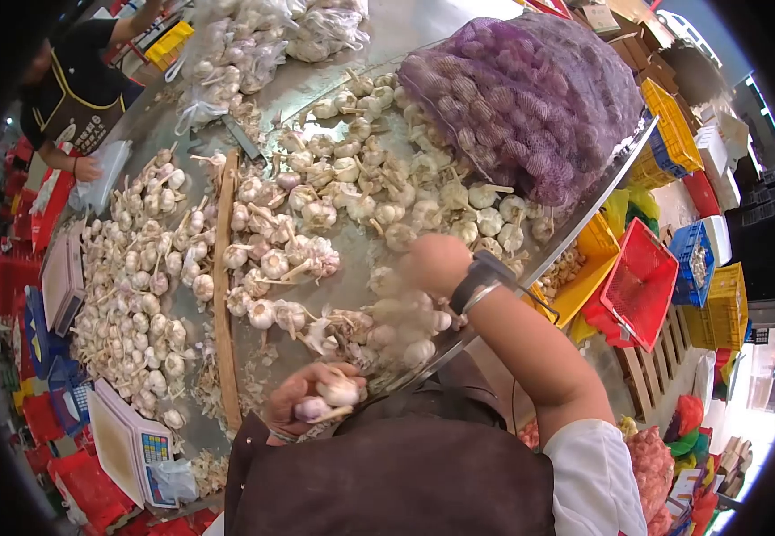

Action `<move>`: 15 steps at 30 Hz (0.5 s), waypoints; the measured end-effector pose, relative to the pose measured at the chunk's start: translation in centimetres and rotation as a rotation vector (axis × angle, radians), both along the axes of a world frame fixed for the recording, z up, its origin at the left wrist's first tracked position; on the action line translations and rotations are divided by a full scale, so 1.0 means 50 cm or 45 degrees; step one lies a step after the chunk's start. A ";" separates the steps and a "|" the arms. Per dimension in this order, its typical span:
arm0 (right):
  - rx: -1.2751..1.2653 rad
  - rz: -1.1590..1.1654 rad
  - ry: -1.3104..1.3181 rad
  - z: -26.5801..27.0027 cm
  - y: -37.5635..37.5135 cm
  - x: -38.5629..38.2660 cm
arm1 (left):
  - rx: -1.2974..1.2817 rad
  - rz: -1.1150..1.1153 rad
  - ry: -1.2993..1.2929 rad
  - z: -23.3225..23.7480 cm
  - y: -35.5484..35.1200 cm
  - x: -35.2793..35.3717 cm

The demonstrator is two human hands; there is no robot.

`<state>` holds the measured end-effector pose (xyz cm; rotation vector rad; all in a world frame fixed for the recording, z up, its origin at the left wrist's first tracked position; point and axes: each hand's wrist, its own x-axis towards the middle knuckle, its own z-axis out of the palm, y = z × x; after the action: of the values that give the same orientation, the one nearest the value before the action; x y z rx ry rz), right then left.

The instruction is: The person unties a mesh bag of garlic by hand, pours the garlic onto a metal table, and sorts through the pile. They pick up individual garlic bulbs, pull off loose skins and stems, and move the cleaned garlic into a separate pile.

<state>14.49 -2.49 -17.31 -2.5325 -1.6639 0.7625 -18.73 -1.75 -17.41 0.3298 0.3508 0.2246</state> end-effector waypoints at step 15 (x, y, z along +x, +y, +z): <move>0.680 0.397 0.928 0.173 -0.175 -0.260 | -0.213 -0.186 -0.009 -0.024 -0.034 0.056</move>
<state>1.47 -11.24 -8.68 -1.4187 -1.6816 0.9393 -15.92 -3.44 -18.59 0.1889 0.3347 0.0526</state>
